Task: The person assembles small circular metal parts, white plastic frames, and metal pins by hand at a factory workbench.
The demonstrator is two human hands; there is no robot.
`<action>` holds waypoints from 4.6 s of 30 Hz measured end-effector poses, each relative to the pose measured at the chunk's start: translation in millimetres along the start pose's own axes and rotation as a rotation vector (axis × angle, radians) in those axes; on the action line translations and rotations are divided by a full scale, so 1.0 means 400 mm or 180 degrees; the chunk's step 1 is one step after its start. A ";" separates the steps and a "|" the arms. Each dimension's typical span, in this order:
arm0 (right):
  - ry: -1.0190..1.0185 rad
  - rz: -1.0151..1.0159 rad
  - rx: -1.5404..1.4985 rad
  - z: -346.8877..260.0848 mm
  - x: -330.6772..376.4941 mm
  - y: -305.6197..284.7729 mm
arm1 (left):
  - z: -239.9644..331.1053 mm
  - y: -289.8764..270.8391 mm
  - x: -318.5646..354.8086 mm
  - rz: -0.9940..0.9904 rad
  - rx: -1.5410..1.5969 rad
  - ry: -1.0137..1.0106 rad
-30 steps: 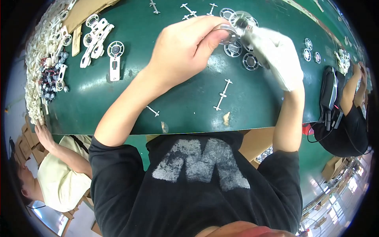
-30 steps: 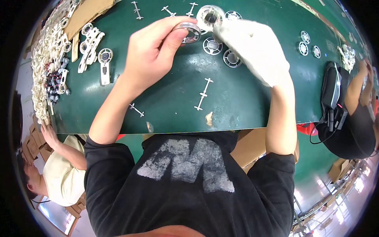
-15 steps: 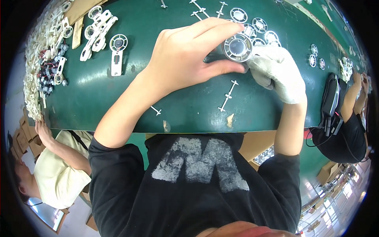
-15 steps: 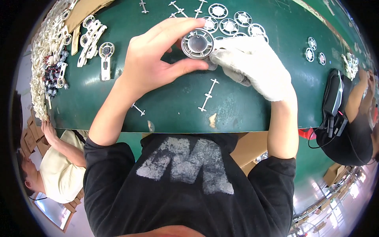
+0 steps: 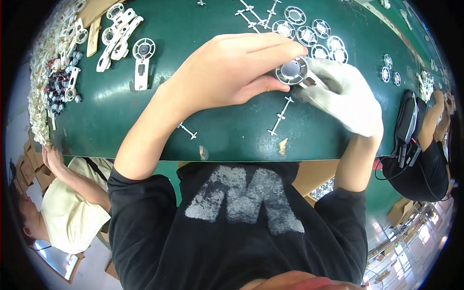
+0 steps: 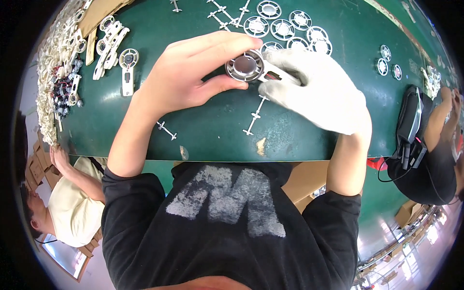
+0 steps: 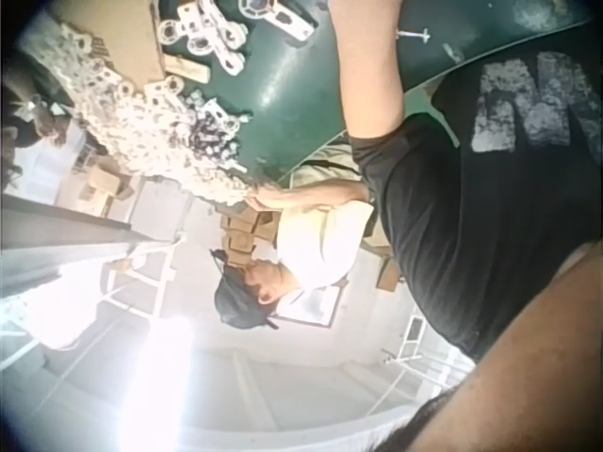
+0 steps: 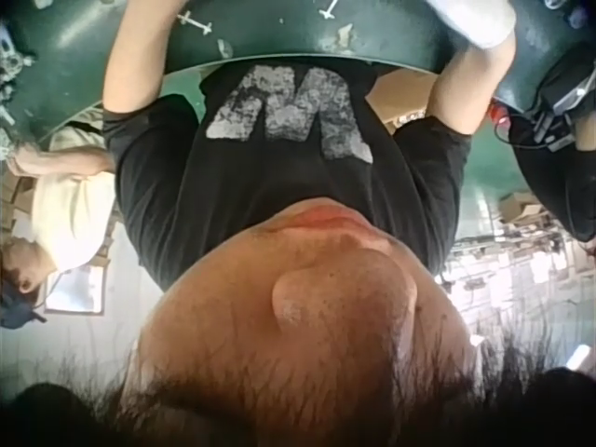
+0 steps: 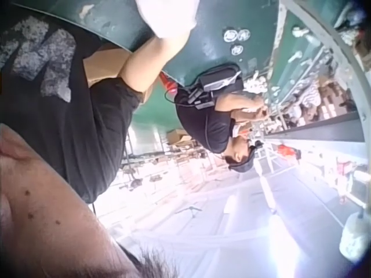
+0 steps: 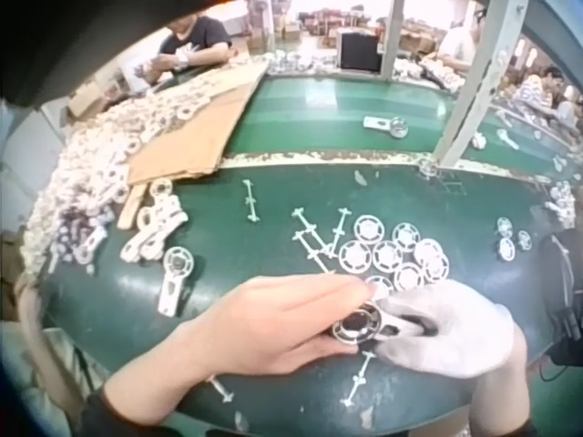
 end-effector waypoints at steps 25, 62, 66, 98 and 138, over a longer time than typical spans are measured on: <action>0.0388 0.0648 0.0107 -0.035 -0.015 0.078 | -0.052 0.006 -0.047 -0.0022 0.1681 -0.1169; -0.0805 0.1551 0.0105 -0.002 -0.016 0.063 | -0.098 -0.236 0.120 -0.0598 -0.1682 -0.2873; -0.1218 0.1254 0.0551 -0.019 -0.014 0.083 | -0.008 -0.127 -0.016 0.0047 -0.0437 -0.2391; 0.0073 0.0702 0.0118 0.001 -0.024 0.055 | -0.007 0.037 -0.016 0.0552 0.0387 -0.0416; -0.0983 0.1385 0.0577 0.013 -0.017 0.080 | -0.078 -0.011 -0.079 -0.0284 0.0563 -0.1286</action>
Point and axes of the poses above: each hand's wrist, its own x-axis away from the middle knuckle, its own y-axis out of the palm, z = x × y, the point moved 2 cm from there along -x, towards the middle knuckle, and after that the axes turned 12 degrees about -x, right-handed, at the moved point
